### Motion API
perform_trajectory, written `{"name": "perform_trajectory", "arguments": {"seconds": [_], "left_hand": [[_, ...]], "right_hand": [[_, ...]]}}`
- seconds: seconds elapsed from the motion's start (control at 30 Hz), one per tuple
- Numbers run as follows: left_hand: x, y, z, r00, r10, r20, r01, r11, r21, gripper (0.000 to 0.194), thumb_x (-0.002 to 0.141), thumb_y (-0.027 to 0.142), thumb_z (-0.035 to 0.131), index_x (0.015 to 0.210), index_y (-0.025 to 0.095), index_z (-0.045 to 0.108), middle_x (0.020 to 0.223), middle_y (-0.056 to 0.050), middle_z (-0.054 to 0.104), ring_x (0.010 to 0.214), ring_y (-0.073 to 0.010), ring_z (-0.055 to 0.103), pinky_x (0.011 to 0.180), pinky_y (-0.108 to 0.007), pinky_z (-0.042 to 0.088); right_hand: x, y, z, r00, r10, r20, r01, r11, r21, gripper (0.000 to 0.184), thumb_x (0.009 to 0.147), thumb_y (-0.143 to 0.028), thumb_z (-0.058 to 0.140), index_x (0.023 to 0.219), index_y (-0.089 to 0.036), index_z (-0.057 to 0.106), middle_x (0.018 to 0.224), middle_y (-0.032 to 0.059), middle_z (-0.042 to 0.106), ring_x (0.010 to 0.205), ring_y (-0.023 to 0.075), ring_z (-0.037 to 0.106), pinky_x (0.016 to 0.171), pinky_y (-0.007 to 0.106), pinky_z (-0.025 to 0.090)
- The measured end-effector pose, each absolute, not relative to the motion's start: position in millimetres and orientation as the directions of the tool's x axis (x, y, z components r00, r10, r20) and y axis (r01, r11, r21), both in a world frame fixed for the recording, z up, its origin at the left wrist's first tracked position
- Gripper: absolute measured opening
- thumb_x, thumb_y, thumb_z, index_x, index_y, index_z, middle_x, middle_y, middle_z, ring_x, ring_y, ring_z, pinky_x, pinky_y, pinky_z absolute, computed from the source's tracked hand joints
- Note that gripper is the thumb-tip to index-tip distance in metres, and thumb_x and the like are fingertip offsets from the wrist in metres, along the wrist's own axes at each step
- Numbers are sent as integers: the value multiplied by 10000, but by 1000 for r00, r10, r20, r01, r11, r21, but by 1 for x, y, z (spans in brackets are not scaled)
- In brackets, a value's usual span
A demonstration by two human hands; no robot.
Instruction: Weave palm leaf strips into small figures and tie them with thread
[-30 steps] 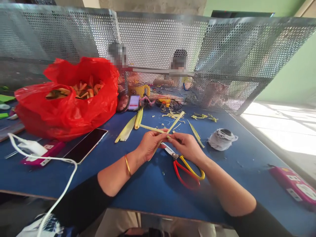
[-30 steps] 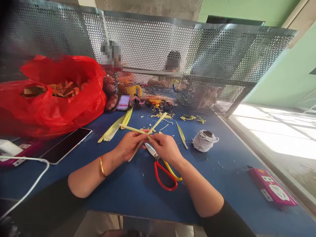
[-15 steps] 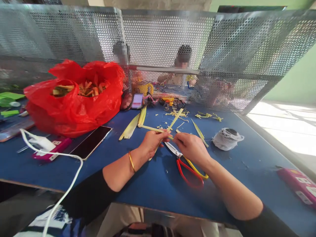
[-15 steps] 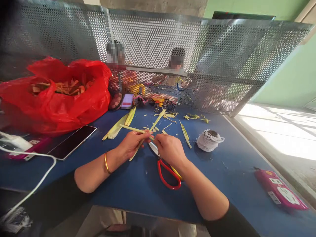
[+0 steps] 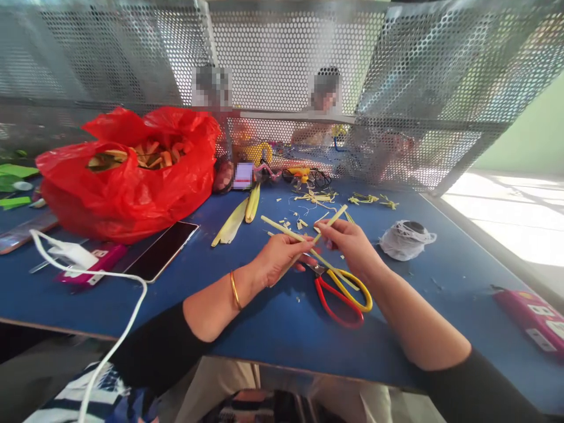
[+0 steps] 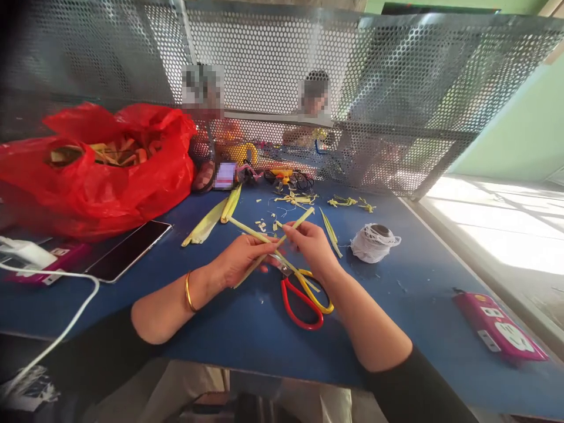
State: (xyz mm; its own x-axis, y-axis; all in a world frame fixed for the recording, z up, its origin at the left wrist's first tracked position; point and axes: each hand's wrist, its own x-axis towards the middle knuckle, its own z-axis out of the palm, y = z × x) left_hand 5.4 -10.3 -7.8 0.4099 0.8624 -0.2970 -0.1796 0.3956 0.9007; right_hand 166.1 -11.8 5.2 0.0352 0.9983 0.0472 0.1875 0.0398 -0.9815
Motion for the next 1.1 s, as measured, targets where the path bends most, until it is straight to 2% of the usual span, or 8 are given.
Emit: {"name": "perform_trajectory", "arguments": {"seconds": [0.17,0.23,0.37,0.53,0.63,0.73,0.9,1.1], "left_hand": [[-4,-6,-4,580,793,-184,-99,293,951,493,659,114,810,1139,189,729,889,-76,777,737,-169,721,694,-257,511],[-9,-1,-2,567,808,-160,-80,247,966,482,680,103,783,1150,195,727,852,-70,779,750,-172,718,707,-261,511],[-15,6,0,501,850,-163,-98,243,965,296,813,311,717,1075,177,748,868,-106,779,735,-183,720,631,-249,511],[-12,6,1,578,758,-301,-15,379,925,560,789,641,638,949,118,762,913,-177,767,597,-185,688,395,-208,344],[-7,1,-1,589,775,-228,64,237,969,448,678,436,824,1008,143,749,820,-112,768,616,-171,680,451,-200,390],[-2,-4,-6,599,784,-161,125,107,986,407,640,256,842,1026,164,750,768,-66,761,589,-145,655,453,-186,376],[4,-9,-9,607,779,-160,128,102,986,251,696,352,782,844,150,768,816,-100,772,497,-107,587,416,-183,354],[8,-13,-6,445,850,-282,247,186,951,279,754,355,717,567,150,691,582,-84,705,379,-107,518,349,-199,275]], "right_hand": [[172,-9,10,44,998,46,62,43,-997,467,586,-623,759,630,-190,592,515,-51,496,454,77,422,485,257,374],[176,-8,13,58,996,62,67,58,-996,467,586,-620,765,610,-192,580,489,-57,482,436,73,413,471,253,367],[181,-7,16,39,998,55,78,52,-996,439,597,-586,772,591,-187,591,454,-62,470,409,66,403,447,244,347],[177,-10,16,-56,998,-15,167,-5,-986,403,659,-536,774,575,-182,602,426,-58,471,394,67,413,436,240,343],[175,-11,14,-64,997,-45,189,-32,-981,408,689,-495,772,532,-186,558,416,-57,464,395,67,423,437,235,347],[172,-12,11,-80,996,-46,186,-31,-982,408,706,-472,749,515,-188,527,425,-54,476,400,65,435,439,229,344],[164,-15,5,-105,993,44,226,67,-972,343,728,-469,680,574,-185,565,470,-53,504,438,66,427,466,227,346],[159,-23,9,4,952,307,310,291,-905,208,753,-383,640,675,-200,579,542,-58,490,502,84,424,507,247,352]]}}
